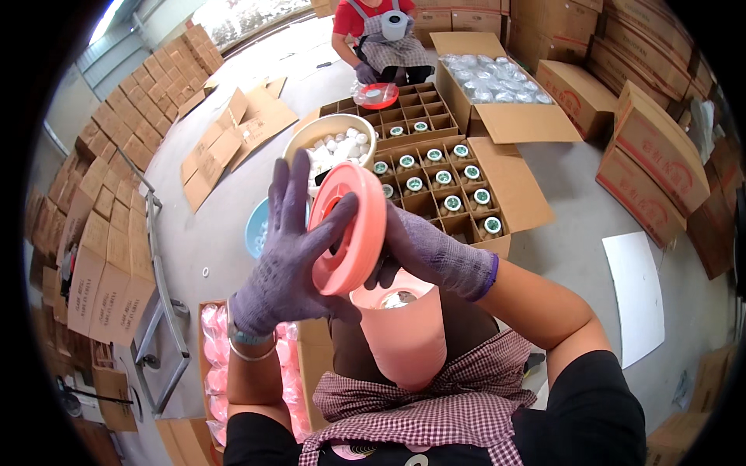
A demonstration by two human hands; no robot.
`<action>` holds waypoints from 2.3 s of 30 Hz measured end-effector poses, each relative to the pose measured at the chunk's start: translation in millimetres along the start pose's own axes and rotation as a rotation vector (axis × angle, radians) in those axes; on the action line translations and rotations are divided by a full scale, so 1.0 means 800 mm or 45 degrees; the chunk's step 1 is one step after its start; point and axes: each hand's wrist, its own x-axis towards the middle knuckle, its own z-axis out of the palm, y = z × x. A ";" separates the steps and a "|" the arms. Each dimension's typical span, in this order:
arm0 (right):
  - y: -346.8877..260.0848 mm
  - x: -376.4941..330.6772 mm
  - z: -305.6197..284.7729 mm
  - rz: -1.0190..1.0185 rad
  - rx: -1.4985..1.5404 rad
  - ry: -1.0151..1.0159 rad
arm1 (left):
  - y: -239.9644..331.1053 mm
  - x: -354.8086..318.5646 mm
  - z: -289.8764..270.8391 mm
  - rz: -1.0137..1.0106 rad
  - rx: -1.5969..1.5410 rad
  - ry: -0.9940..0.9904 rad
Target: The person assembles pink kettles by inserting a metal mesh filter into the body, screwing on the lid, and placing the completed unit into a plastic bag. The person repeats this process for multiple units, handling components from nearby bowls and boxes.
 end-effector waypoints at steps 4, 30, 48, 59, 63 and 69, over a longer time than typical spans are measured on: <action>-0.004 0.008 0.020 -0.734 -0.229 0.270 | 0.002 -0.004 0.050 -0.162 -0.677 0.233; -0.077 0.014 0.014 -1.906 -1.780 -0.322 | 0.100 -0.024 0.001 -0.638 -2.648 1.106; -0.087 -0.013 0.031 -1.142 -1.349 -0.317 | 0.089 -0.076 0.054 -0.643 -1.538 0.759; -0.093 -0.016 0.014 -1.782 -1.850 -0.563 | 0.096 -0.064 0.012 -0.805 -2.077 0.551; -0.097 -0.026 0.011 -1.585 -1.820 -0.669 | 0.110 -0.056 0.001 -0.847 -2.642 0.577; -0.121 -0.019 0.039 -1.593 -1.871 -0.508 | 0.092 -0.054 -0.002 -0.579 -2.076 0.637</action>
